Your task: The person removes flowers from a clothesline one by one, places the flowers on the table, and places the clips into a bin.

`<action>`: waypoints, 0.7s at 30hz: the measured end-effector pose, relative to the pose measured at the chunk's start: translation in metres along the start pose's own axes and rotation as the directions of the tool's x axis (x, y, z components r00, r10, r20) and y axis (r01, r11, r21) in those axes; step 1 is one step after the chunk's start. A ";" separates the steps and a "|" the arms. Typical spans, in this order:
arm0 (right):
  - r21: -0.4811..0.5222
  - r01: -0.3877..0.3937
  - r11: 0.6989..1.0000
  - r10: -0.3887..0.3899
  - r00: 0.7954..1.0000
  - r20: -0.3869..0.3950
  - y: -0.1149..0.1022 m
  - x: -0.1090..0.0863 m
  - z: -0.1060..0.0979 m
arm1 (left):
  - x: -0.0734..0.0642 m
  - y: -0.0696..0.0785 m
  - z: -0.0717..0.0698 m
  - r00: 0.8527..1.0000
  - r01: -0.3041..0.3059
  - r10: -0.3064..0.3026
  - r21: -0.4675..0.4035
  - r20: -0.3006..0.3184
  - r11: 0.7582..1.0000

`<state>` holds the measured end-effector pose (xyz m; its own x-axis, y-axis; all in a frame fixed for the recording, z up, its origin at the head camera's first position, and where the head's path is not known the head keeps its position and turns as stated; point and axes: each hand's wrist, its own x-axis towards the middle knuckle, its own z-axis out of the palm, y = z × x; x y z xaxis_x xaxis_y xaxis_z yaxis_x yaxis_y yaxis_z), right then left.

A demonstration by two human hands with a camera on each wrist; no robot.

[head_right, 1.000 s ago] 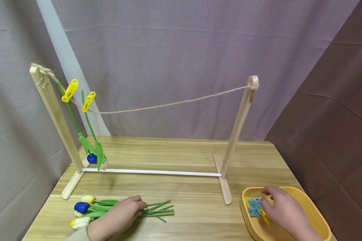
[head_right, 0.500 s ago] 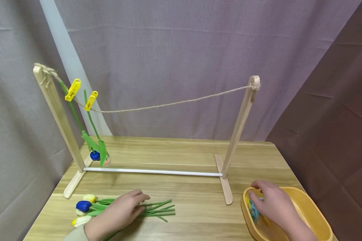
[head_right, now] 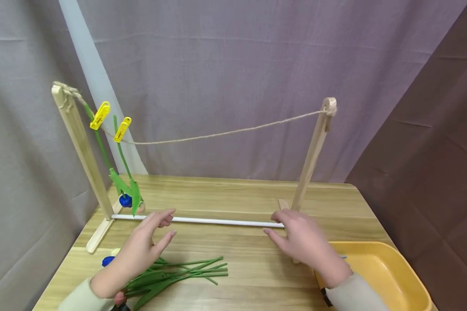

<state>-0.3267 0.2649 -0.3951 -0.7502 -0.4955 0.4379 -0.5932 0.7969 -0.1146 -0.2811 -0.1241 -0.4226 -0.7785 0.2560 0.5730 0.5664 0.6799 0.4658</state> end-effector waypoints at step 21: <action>-0.018 0.508 0.861 -0.467 0.777 -0.422 -0.131 0.149 -0.045 | 0.067 -0.016 -0.073 0.890 0.065 -0.082 -0.052 -0.448 0.997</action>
<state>-0.3479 0.1022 -0.2751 -0.1823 -0.6117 0.7698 -0.8868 0.4404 0.1400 -0.3227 -0.1681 -0.3427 -0.6180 -0.1360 0.7743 0.5275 0.6585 0.5367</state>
